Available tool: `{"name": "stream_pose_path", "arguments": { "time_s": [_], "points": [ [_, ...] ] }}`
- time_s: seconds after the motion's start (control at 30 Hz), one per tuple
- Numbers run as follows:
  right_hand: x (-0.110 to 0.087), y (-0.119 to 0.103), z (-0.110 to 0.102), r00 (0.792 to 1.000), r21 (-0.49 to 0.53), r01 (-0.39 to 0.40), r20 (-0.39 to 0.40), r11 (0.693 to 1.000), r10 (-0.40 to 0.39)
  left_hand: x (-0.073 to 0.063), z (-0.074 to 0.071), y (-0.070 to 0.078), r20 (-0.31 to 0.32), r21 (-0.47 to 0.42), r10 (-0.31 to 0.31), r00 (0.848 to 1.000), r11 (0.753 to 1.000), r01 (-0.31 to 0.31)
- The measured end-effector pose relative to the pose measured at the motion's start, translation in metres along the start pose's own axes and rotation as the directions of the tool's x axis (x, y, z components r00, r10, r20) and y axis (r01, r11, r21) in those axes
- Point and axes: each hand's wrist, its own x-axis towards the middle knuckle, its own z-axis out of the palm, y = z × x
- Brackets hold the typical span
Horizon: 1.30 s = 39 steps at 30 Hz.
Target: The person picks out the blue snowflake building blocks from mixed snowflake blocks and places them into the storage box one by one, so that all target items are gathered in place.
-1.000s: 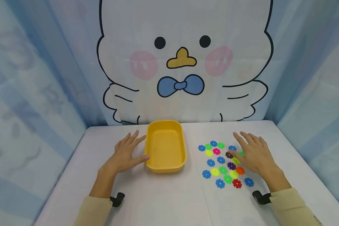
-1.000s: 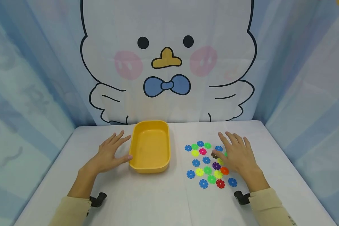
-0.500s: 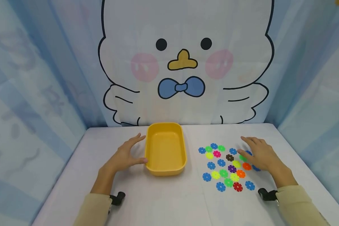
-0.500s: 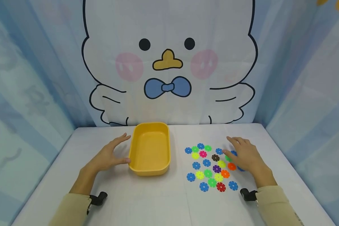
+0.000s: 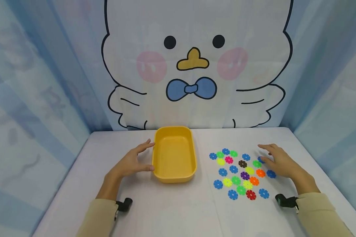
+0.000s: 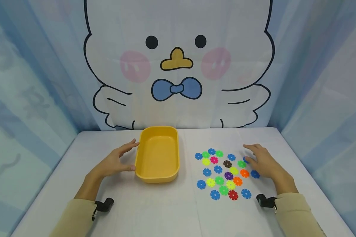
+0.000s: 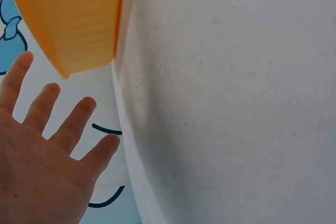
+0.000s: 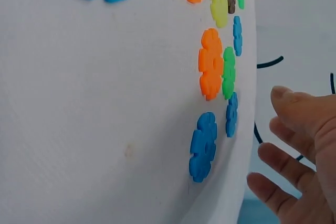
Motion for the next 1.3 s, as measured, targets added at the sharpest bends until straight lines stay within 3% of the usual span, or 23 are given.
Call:
{"name": "stream_pose_path", "arguments": {
  "time_s": [0.23,0.47,0.87,1.07,1.3],
  "points": [
    [-0.006,0.001,-0.004,1.000,-0.002,0.021,0.021,1.000,-0.021,0.005,0.000,-0.003,0.038,-0.063,-0.025,0.999,0.998,0.028],
    [-0.010,0.005,-0.004,0.998,0.018,-0.024,0.056,1.000,0.023,0.007,-0.001,-0.008,0.057,-0.098,-0.059,0.997,0.993,0.064],
    [-0.008,0.010,0.001,0.998,0.014,-0.013,0.054,1.000,0.013,0.010,-0.001,-0.008,0.068,-0.049,-0.067,0.995,0.996,0.071],
    [-0.005,0.010,0.003,0.999,0.007,-0.011,0.050,1.000,0.010,0.010,0.000,-0.008,0.072,-0.023,-0.043,0.996,0.999,0.045],
    [-0.003,0.010,0.005,0.999,0.035,-0.025,0.038,0.999,0.023,0.013,0.002,-0.007,0.082,0.008,0.052,0.995,0.999,-0.052]
  ]
}}
